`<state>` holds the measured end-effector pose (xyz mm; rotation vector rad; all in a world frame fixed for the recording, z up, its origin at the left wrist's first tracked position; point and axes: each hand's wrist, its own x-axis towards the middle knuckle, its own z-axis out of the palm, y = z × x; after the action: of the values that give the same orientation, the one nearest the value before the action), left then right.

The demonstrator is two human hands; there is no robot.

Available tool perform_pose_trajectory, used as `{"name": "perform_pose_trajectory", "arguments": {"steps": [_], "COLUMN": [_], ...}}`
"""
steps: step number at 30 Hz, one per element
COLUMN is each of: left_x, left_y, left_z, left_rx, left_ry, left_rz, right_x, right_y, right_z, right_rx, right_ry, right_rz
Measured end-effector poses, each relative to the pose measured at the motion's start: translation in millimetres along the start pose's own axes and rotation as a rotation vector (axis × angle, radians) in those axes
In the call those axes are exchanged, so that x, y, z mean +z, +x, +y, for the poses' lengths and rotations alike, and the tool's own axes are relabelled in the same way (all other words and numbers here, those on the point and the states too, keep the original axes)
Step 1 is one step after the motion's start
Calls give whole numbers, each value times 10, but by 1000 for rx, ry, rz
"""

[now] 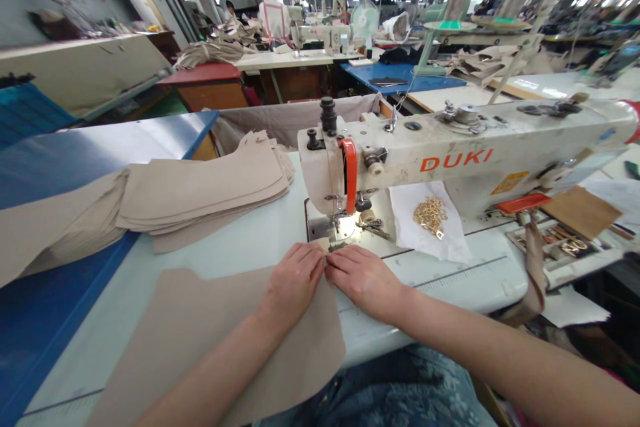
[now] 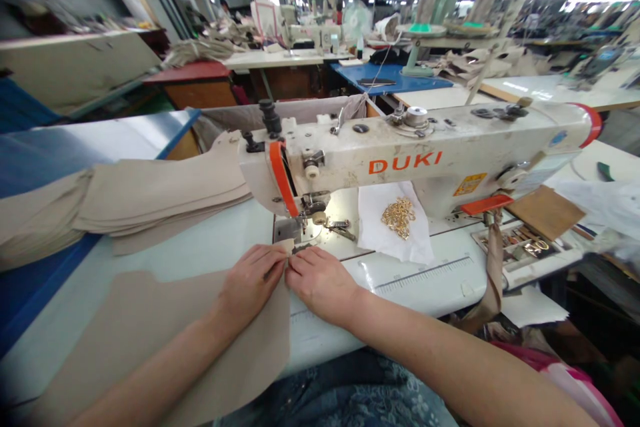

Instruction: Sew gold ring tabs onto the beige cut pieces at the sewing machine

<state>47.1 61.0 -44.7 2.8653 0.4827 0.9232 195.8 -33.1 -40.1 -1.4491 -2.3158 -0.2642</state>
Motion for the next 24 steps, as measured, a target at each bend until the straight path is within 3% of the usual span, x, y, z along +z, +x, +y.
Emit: {"name": "perform_pose_trajectory", "arguments": {"steps": [6, 24], "left_x": [1, -15], "left_y": [-6, 15], "left_z": [-12, 12], "left_rx": [3, 68], "left_ry": [-21, 73], "left_rz": [-5, 44], "right_x": [25, 24], "right_y": [-43, -30], "right_z": [6, 9], "right_rx": [-44, -26], "right_ry": [-4, 29], "right_rz": [46, 11]}}
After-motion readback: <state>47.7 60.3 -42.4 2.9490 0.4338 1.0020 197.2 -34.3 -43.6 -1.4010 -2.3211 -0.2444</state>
